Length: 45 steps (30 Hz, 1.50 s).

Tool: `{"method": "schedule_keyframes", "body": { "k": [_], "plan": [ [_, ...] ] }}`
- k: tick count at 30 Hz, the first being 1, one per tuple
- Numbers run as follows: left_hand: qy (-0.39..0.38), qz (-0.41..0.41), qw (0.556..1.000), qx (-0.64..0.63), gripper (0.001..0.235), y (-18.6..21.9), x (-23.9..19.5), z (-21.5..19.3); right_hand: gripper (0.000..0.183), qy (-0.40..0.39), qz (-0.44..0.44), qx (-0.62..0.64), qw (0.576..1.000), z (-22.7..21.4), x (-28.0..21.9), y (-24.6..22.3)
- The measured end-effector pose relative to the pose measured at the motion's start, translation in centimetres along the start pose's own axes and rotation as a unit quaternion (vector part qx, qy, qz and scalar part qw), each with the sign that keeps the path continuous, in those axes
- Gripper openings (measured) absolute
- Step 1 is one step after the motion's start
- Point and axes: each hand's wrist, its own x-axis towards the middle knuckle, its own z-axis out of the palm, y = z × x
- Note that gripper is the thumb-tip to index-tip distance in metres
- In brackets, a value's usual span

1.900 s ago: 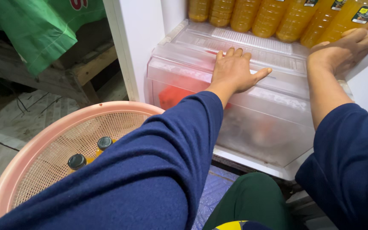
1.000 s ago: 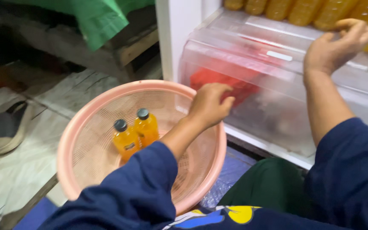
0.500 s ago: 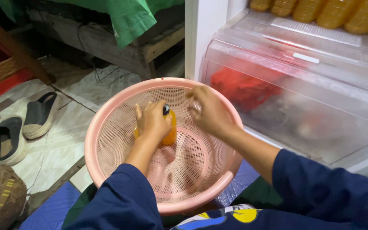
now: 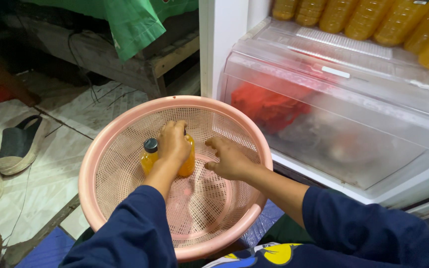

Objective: The person transfers orange liquid bottles from a pink basket into a refrigerator, then moves additional bottles from a table into the basket and places them in the fridge. The person repeatedly opens and closes the refrigerator door while arranging the bottles on the shelves.

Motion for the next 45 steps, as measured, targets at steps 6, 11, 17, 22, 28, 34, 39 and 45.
{"method": "schedule_keyframes", "body": {
  "k": [6,11,17,22,28,34,39,45],
  "plan": [
    [0.029,0.026,0.997,-0.07,0.028,3.7,0.2,-2.1,0.078,0.022,0.002,0.034,0.999,-0.3,0.1,0.5],
    [0.011,0.023,0.993,-0.114,0.03,7.7,1.5,-5.2,0.09,0.056,0.009,0.068,0.996,-0.6,0.1,1.4],
    [0.01,0.063,0.986,-0.152,0.042,12.2,3.1,-8.9,0.1,0.143,-0.043,0.101,0.984,-2.2,-0.7,1.2],
    [0.016,0.069,0.98,-0.186,0.049,14.8,4.6,-10.7,0.088,0.201,-0.104,0.223,0.948,-3.9,-2.6,-0.5],
    [0.002,0.053,0.898,-0.437,0.043,15.7,7.3,-10.4,0.071,0.23,-0.147,0.28,0.921,-7.8,-3.1,-1.8],
    [-0.228,-0.065,0.771,-0.591,0.081,13.0,6.5,-10.1,0.064,0.198,-0.128,0.361,0.902,-12.3,-4.0,-1.2],
    [-0.347,-0.029,0.775,-0.527,0.097,14.0,2.5,-8.7,0.06,0.191,-0.121,0.403,0.887,-15.5,-4.6,-0.9],
    [-0.267,0.03,0.756,-0.597,0.084,17.9,0.8,-7.4,0.06,0.181,-0.17,0.39,0.887,-17.6,-5.8,-1.9]
  ]
}}
